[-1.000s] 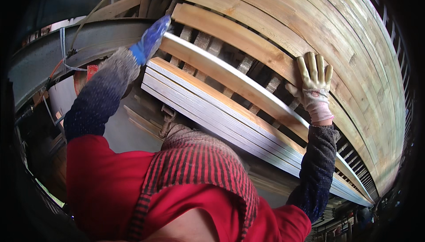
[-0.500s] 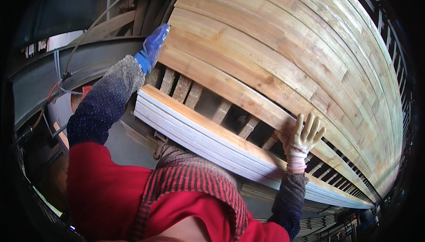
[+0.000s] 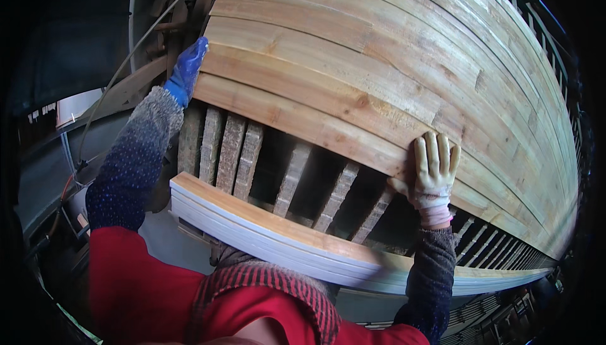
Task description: The person places thin wooden slats onto a curved metal jig, aligns them, and secures them with metal clamps. They use a hammer to tap the slats into place and a pneumatic tool to tighten the clamps. The person then removes the assembled panel from the jig and stacks it with others.
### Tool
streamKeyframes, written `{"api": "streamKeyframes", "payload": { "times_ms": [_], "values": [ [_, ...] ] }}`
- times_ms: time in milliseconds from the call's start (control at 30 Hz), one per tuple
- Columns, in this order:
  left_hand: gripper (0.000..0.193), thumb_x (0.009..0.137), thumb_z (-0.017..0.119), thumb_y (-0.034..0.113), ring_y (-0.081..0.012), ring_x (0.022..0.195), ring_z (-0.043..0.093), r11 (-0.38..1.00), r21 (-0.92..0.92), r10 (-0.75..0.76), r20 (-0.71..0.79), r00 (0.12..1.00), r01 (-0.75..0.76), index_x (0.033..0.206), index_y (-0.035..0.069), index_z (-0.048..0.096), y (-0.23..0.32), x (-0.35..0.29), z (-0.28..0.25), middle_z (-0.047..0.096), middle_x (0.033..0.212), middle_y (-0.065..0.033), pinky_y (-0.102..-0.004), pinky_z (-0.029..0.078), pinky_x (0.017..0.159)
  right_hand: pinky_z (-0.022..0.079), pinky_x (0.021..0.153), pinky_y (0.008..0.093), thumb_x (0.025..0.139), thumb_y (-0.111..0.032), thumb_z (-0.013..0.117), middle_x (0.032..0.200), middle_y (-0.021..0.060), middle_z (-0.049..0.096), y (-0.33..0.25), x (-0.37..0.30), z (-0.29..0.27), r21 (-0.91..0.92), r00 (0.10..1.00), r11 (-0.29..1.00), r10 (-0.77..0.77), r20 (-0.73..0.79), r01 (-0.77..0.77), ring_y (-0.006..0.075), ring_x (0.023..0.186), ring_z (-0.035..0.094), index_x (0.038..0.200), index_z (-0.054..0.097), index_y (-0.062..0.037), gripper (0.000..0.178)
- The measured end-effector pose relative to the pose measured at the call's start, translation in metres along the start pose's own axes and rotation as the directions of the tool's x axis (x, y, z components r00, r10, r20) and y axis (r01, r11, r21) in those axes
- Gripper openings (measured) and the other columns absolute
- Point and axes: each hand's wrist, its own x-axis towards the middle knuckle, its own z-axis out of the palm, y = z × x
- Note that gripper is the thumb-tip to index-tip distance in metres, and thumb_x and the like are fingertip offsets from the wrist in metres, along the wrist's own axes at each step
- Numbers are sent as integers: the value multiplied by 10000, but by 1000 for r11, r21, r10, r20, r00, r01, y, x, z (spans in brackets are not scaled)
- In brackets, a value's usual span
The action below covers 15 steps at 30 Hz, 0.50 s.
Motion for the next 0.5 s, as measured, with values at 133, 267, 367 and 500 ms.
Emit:
{"api": "streamKeyframes", "payload": {
  "times_ms": [133, 267, 367, 500],
  "values": [
    [319, 1024, 549, 211, -187, 1106, 617, 776, 404, 428, 229, 874, -485, 1254, -7, 590, 8, -2, -36, 661, 1194, -96, -314, 476, 1000, 208, 1164, 567, 694, -603, 730, 1513, 122, 418, -1, 10, -5, 2, 1000, 1000, 30, -5, -30, 333, 1417, 359, 1452, 435, -87, 964],
    [325, 1050, 482, 219, -232, 1160, 620, 914, 127, 257, 554, 792, -386, 1267, 19, 619, 1, -100, -133, 663, 1241, -105, -343, 453, 1053, 217, 1156, 556, 764, -446, 739, 1523, 118, 403, -13, 14, -32, -106, 973, 989, 121, 196, -101, 324, 1442, 317, 1496, 363, -117, 886],
    [343, 1048, 459, 165, -236, 1224, 585, 930, 344, -304, 535, 788, 126, 1326, 10, 588, -35, -203, -139, 641, 1278, -142, -356, 409, 1106, 242, 1146, 561, 854, -374, 692, 1507, 139, 423, -41, 2, -56, 94, 986, 984, 141, 92, -150, 342, 1428, 342, 1481, 389, -114, 743],
    [454, 1064, 404, 205, -239, 1388, 415, 992, -82, -43, 498, 866, 97, 1465, -7, 403, -33, -207, -104, 452, 1486, -152, -340, 286, 1184, 246, 1147, 563, 852, -338, 694, 1502, 156, 427, -110, 4, -90, 242, 998, 968, 48, 45, -57, 367, 1411, 365, 1482, 392, -93, 741]
  ]
}}
